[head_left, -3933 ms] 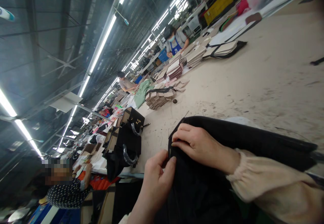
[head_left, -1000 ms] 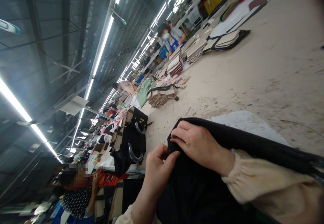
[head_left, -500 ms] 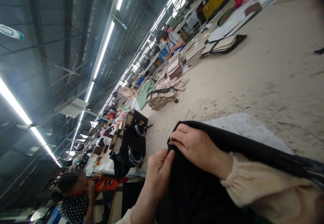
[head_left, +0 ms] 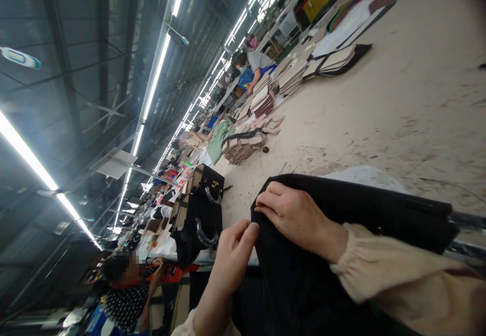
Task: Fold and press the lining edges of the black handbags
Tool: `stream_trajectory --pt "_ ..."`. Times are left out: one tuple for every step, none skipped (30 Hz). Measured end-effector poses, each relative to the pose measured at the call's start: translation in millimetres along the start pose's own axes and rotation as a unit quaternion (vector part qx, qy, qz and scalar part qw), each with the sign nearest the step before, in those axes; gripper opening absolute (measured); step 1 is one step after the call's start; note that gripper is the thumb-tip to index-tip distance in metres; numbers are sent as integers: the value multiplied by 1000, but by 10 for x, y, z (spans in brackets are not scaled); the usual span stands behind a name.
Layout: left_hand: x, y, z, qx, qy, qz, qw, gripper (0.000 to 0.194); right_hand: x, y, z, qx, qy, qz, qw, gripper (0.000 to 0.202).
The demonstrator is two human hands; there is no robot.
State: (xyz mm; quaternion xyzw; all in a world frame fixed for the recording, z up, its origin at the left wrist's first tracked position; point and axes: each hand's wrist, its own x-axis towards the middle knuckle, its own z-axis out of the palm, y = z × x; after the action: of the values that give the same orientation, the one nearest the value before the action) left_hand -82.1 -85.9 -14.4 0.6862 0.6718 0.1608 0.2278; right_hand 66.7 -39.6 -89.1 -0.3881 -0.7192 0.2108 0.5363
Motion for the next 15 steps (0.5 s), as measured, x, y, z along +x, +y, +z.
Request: stream_trajectory --pt "0 9 -8 34 3 7 999 48 -2 -1 5 -1 0 -1 1000 10" --pt "-2 13 -14 60 2 12 998 43 -3 -1 9 -1 -1 0 1000 10" --pt "-5 14 -16 80 4 16 997 40 -4 0 11 -1 -2 1 1000 10" --pt "-9 13 -14 104 14 21 994 38 -5 2 12 -2 -2 2 1000 10" --pt "-15 11 -10 131 25 28 991 39 -5 4 12 -3 -2 2 1000 10" --pt "-23 10 -2 159 37 36 986 39 -6 6 13 -3 -2 1 1000 10" --pt "-33 10 6 185 48 46 980 40 -6 7 15 -3 -1 -1 1000 10" --pt "-43 13 14 209 57 57 975 40 -7 7 17 -2 -1 -4 1000 10" --pt "-55 17 20 229 62 67 969 39 -9 8 21 -1 0 -7 1000 10" --pt "-66 22 24 244 64 74 965 38 -11 9 27 0 0 -8 1000 10" --pt "-75 27 24 254 62 80 962 37 -14 10 33 1 0 -9 1000 10" --pt "-82 31 20 260 58 83 960 36 -17 13 40 2 0 -10 1000 11" --pt "-87 33 13 263 53 84 960 36 -20 18 46 1 -1 -11 1000 11" --pt "-89 32 3 263 48 83 960 36 -23 24 53 -1 -2 -13 1000 11" --pt "-88 28 -8 262 43 80 961 36 -26 30 58 -3 -4 -16 1000 11"
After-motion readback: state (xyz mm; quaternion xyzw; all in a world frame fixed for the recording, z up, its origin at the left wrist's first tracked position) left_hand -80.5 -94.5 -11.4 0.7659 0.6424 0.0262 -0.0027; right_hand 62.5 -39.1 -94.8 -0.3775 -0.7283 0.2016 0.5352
